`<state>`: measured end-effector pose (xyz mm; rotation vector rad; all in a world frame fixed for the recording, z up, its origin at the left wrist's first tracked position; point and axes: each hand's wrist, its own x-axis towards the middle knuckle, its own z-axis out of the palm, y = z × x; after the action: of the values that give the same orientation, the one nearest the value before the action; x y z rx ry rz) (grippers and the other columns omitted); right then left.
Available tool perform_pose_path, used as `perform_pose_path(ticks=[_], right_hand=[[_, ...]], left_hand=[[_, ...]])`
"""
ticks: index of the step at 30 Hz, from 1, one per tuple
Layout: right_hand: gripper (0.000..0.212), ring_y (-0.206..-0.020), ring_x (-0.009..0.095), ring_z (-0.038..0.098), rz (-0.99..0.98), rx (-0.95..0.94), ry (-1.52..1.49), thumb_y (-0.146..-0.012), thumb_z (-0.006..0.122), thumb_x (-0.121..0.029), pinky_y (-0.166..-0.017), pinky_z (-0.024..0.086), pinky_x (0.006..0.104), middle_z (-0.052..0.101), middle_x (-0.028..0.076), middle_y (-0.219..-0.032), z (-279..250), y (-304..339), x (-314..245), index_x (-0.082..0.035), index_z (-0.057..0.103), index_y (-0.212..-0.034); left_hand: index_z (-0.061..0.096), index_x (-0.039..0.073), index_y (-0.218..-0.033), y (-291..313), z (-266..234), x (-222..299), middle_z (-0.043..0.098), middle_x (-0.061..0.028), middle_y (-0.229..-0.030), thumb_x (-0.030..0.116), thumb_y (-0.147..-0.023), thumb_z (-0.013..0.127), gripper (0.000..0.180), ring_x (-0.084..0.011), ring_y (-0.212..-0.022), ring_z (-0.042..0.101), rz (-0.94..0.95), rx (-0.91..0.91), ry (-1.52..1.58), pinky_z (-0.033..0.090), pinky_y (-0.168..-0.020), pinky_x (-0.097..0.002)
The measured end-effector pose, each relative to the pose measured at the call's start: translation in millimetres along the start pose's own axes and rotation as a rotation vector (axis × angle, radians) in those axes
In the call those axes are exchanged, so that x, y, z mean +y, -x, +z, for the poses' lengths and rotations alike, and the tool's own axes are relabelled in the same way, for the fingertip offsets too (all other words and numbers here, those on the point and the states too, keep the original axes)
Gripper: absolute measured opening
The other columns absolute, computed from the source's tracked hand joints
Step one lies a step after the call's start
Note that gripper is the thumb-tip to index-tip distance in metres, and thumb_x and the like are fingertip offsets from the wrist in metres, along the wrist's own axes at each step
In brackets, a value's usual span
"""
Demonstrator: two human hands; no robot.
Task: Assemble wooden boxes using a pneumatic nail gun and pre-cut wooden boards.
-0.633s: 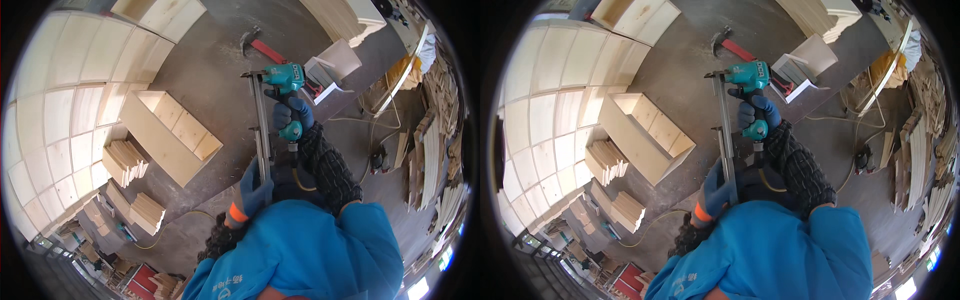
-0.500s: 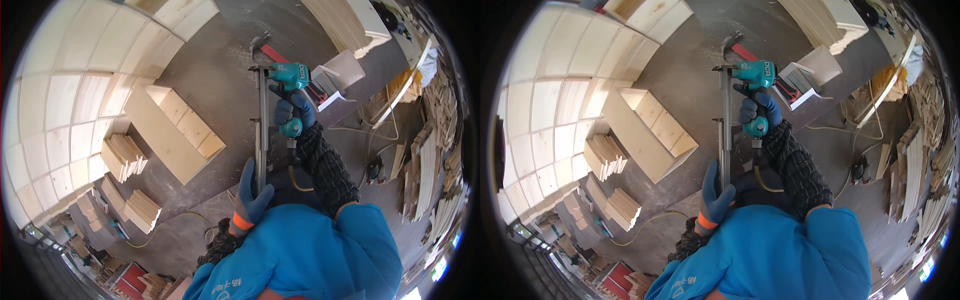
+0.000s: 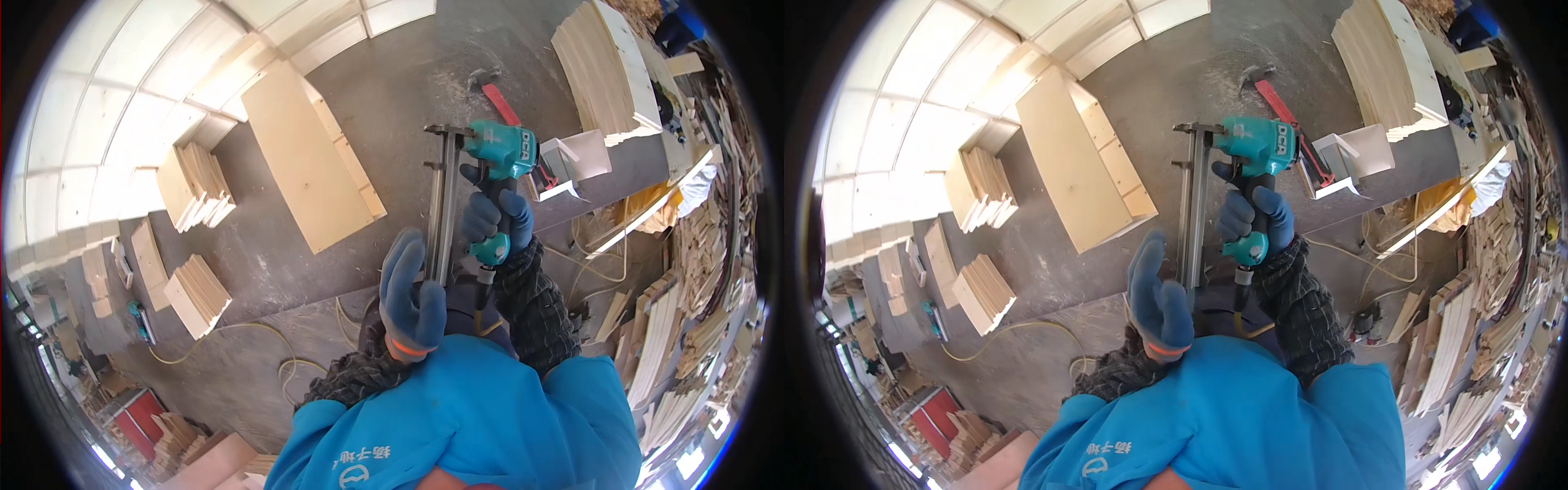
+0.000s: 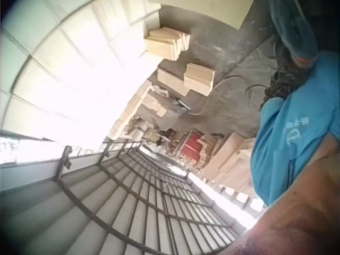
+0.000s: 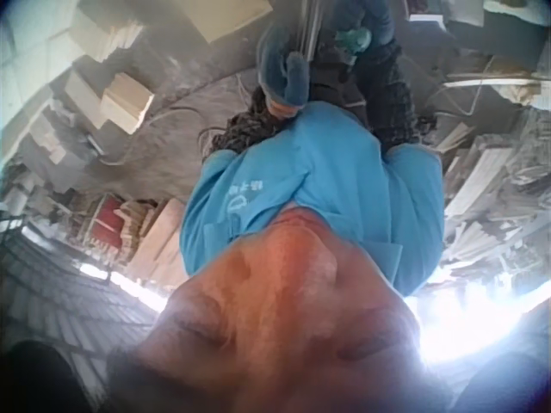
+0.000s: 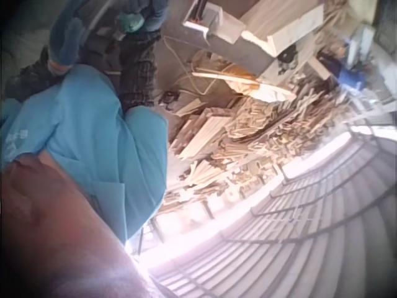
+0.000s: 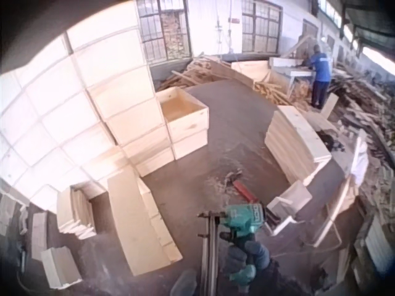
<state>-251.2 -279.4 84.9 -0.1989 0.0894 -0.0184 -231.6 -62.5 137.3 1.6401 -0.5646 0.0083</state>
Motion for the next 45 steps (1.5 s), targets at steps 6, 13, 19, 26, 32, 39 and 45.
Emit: perform_pose_path(ticks=[6, 13, 19, 26, 32, 39, 45], right_hand=[[0.075, -0.061, 0.012, 0.043, -0.041, 0.091, -0.051, -0.104, 0.067, -0.033, -0.062, 0.038, 0.0335, 0.044, -0.003, -0.076, 15.1, 7.9, 25.5, 0.002, 0.04, -0.165], [0.085, -0.058, 0.011, 0.043, -0.158, 0.144, 0.426, -0.104, 0.073, -0.028, -0.057, 0.037, 0.031, 0.044, -0.002, -0.073, 89.1, 44.2, -1.2, 0.01, 0.029, -0.166], [0.077, -0.054, 0.016, 0.052, -0.059, 0.406, 0.939, -0.096, 0.074, -0.024, -0.054, 0.042, 0.0316, 0.052, 0.003, -0.069, 159.9, 57.3, 32.1, 0.013, 0.044, -0.156], [0.03, -0.058, 0.013, 0.062, 0.362, 0.605, 1.423, -0.092, 0.065, -0.011, -0.053, 0.045, 0.0291, 0.067, 0.006, -0.074, 195.8, 15.3, 91.0, 0.004, 0.068, -0.118], [0.031, -0.064, 0.013, 0.064, 0.432, 0.585, 1.419, -0.093, 0.068, -0.013, -0.059, 0.052, 0.0298, 0.066, 0.005, -0.078, 196.2, -1.7, 115.4, 0.004, 0.068, -0.12], [0.061, -0.059, 0.01, 0.06, 0.426, 0.611, 1.525, -0.092, 0.062, -0.015, -0.057, 0.047, 0.026, 0.065, 0.004, -0.07, 194.1, -8.5, 133.2, 0.013, 0.057, -0.146], [0.059, -0.061, 0.011, 0.062, 0.474, 0.602, 1.609, -0.093, 0.062, -0.017, -0.058, 0.048, 0.0265, 0.066, 0.003, -0.07, 192.6, -10.8, 135.5, 0.01, 0.06, -0.145]], left_hand=[[0.059, -0.01, -0.149, -29.3, 1.2, 7.3, 0.062, -0.0268, -0.151, 0.012, -0.111, 0.052, 0.044, -0.0381, -0.139, 0.061, -0.191, 0.109, 0.145, 0.044, -0.121, -0.0465], [0.064, -0.008, -0.141, 3.7, -90.6, -1.8, 0.069, -0.0252, -0.14, 0.0, -0.103, 0.059, 0.04, -0.0369, -0.135, 0.064, 0.144, -0.086, -0.059, 0.05, -0.114, -0.0439], [0.057, -0.007, -0.153, -38.1, -174.7, -87.3, 0.072, -0.0165, -0.135, 0.013, -0.105, 0.074, 0.054, -0.0227, -0.122, 0.069, -0.359, 0.382, -0.116, 0.052, -0.106, -0.0356], [0.059, -0.013, -0.148, -93.8, -162.1, -142.2, 0.077, -0.0128, -0.125, 0.039, -0.099, 0.084, 0.076, -0.0175, -0.111, 0.072, -0.655, 0.034, 0.406, 0.056, -0.097, -0.0316], [0.071, -0.008, -0.135, -95.1, -149.9, -165.5, 0.079, -0.0139, -0.121, 0.036, -0.101, 0.081, 0.057, -0.017, -0.107, 0.074, -0.717, -0.07, 0.586, 0.06, -0.093, -0.0318], [0.077, -0.006, -0.126, -96.6, -153.2, -164.1, 0.082, -0.0131, -0.113, 0.033, -0.101, 0.08, 0.047, -0.018, -0.097, 0.077, -0.679, -0.061, 0.537, 0.063, -0.085, -0.0319], [0.078, -0.006, -0.125, -96.6, -153.7, -161.7, 0.082, -0.0134, -0.111, 0.034, -0.101, 0.08, 0.047, -0.0182, -0.096, 0.078, -0.664, -0.044, 0.531, 0.063, -0.084, -0.0319]])
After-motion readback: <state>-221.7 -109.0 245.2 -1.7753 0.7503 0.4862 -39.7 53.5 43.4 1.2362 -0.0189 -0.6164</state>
